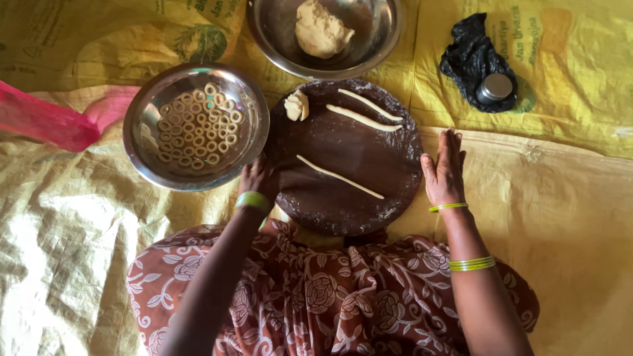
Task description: The person kneads a small piece of dough, rolls it into a thin rope on a wooden board, and joins the ends to form a ring. The finished rings are placed into a metal bowl. The process is repeated with additional dough pieces.
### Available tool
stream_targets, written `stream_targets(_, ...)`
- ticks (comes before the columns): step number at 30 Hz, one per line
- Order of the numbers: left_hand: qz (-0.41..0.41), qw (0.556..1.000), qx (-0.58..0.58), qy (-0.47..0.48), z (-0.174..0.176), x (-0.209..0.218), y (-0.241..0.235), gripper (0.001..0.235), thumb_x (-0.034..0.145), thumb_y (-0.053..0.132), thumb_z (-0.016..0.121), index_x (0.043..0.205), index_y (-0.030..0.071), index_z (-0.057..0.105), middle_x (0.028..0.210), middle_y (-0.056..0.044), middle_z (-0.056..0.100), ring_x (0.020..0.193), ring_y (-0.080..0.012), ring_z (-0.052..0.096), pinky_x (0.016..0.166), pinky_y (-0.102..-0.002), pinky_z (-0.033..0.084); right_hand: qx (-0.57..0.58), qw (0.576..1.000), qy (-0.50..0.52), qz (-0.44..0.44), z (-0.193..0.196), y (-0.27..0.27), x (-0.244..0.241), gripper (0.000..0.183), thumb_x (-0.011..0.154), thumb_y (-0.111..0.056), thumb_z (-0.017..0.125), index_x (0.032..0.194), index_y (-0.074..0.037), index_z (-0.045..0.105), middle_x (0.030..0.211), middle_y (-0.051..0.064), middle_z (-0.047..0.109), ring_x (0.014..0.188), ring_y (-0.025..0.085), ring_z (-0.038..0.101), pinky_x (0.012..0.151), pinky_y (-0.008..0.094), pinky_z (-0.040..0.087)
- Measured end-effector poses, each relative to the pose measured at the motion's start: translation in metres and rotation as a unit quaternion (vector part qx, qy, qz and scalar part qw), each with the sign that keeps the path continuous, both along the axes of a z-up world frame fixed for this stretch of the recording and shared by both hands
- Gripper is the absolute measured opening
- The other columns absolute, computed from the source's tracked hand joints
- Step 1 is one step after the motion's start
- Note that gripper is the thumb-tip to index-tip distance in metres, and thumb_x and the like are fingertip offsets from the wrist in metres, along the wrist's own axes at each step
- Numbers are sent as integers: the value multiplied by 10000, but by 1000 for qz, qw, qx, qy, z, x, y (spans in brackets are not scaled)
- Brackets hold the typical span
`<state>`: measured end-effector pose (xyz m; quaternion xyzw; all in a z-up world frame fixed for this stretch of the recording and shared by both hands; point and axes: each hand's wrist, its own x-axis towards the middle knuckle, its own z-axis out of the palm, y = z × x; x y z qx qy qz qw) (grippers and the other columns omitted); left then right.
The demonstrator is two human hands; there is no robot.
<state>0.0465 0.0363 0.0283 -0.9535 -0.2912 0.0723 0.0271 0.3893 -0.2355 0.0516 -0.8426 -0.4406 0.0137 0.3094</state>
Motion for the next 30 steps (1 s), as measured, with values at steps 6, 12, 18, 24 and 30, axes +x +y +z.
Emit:
stream_targets(6,107,989,-98,17,-19,-93,-30,834,804,366,762,1509,93,409,1601,-157,347,1527,-328,253,1155,-541,325,-109,975,-109,160,-27,37,-23,874,1022,-571,408,1645,-43,98,1712,220,29,1580,342,12,1255,524,27)
stream_targets(12,192,970,-146,2,-49,-96,-37,993,908,600,564,1603,51,115,1692,-205,40,1568,-353,56,1172,-618,216,-191,913,-190,305,-41,115,-60,908,985,-642,387,1642,-107,59,1724,107,40,1583,227,54,1288,472,39)
stream_targets(18,164,934,-242,207,-44,-80,-28,841,1058,455,382,1635,83,-104,1689,-207,-234,1565,-374,-183,1184,-724,-16,-174,864,-197,429,-48,137,-87,1011,934,-729,438,1626,-133,4,1707,107,-4,1572,255,31,1271,506,21)
stream_targets(24,178,904,-281,268,-33,-63,-17,889,1061,477,354,1626,101,-220,1660,-236,-332,1536,-397,-274,1141,-745,-85,-216,785,-186,550,-76,105,-119,1057,914,-675,547,1614,-163,-59,1705,37,-89,1571,204,2,1288,514,-5)
stream_targets(30,191,910,-294,222,-25,-64,-17,988,1003,659,375,1630,163,-205,1665,-201,-337,1545,-379,-286,1151,-749,-95,-208,858,-226,411,-64,148,-57,981,923,-643,453,1597,-138,-51,1680,39,-85,1546,183,-6,1263,494,4)
